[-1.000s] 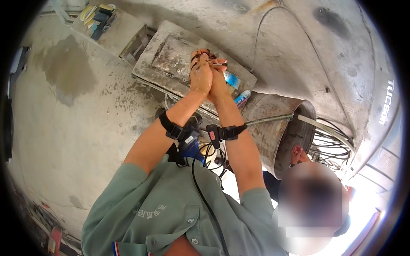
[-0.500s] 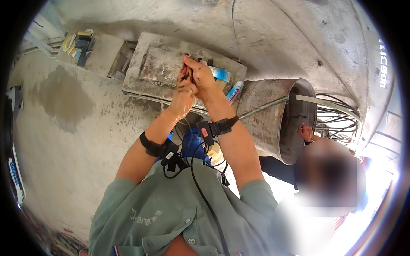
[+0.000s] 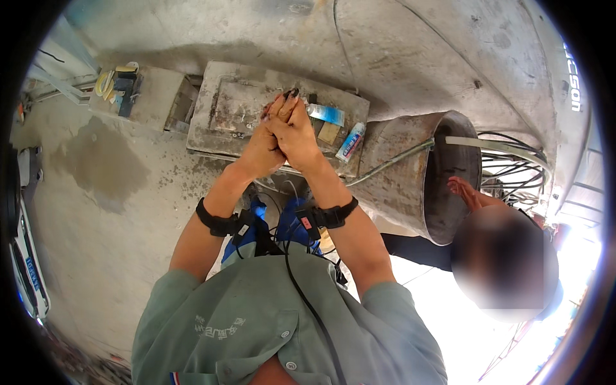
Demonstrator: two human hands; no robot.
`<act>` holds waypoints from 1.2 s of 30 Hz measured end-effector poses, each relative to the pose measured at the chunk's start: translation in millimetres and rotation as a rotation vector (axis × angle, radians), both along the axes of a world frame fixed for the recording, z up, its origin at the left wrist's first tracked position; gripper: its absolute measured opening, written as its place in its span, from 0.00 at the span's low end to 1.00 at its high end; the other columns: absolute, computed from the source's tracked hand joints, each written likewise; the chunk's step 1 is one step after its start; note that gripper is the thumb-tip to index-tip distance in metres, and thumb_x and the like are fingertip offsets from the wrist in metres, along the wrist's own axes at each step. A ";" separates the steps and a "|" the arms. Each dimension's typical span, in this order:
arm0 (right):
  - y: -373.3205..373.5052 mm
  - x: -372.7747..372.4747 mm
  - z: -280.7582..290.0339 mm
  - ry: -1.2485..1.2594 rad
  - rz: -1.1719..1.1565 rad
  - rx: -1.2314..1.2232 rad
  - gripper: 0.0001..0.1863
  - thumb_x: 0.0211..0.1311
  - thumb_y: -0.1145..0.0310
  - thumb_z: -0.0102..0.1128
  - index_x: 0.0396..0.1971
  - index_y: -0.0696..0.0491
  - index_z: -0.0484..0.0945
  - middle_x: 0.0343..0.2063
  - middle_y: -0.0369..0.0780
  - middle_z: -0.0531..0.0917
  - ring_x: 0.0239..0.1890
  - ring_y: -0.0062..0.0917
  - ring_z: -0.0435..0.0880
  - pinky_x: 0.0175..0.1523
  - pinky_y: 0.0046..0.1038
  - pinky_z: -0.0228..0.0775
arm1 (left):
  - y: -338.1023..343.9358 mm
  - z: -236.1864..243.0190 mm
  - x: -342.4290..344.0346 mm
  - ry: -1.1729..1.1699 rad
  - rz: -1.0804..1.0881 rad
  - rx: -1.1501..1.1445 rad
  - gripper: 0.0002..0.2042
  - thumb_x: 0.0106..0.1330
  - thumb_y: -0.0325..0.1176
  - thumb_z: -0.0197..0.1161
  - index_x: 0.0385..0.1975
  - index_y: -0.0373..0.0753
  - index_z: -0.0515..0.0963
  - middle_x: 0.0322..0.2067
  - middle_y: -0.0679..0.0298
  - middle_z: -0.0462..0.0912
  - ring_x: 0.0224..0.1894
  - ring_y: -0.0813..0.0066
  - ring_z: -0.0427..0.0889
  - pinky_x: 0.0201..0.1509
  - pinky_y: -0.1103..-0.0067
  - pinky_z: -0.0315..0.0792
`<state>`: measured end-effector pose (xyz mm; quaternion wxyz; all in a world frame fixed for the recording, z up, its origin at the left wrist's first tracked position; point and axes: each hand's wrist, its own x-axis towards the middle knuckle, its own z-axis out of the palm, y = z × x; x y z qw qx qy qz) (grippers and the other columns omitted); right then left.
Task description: The person cleans their grease-covered hands using a liquid cleaner from a tube and water from a bucket, rubbing their hands together thoroughly.
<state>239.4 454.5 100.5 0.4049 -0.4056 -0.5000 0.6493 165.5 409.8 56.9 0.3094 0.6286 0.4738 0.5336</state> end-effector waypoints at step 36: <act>15.6 38.6 44.1 0.106 0.086 -0.126 0.20 0.68 0.59 0.59 0.20 0.57 0.73 0.14 0.32 0.74 0.18 0.16 0.67 0.24 0.23 0.60 | -9.0 34.9 20.9 -0.686 -0.284 -0.424 0.41 0.49 0.09 0.46 0.69 0.36 0.50 0.61 0.61 0.64 0.59 0.76 0.62 0.57 0.82 0.61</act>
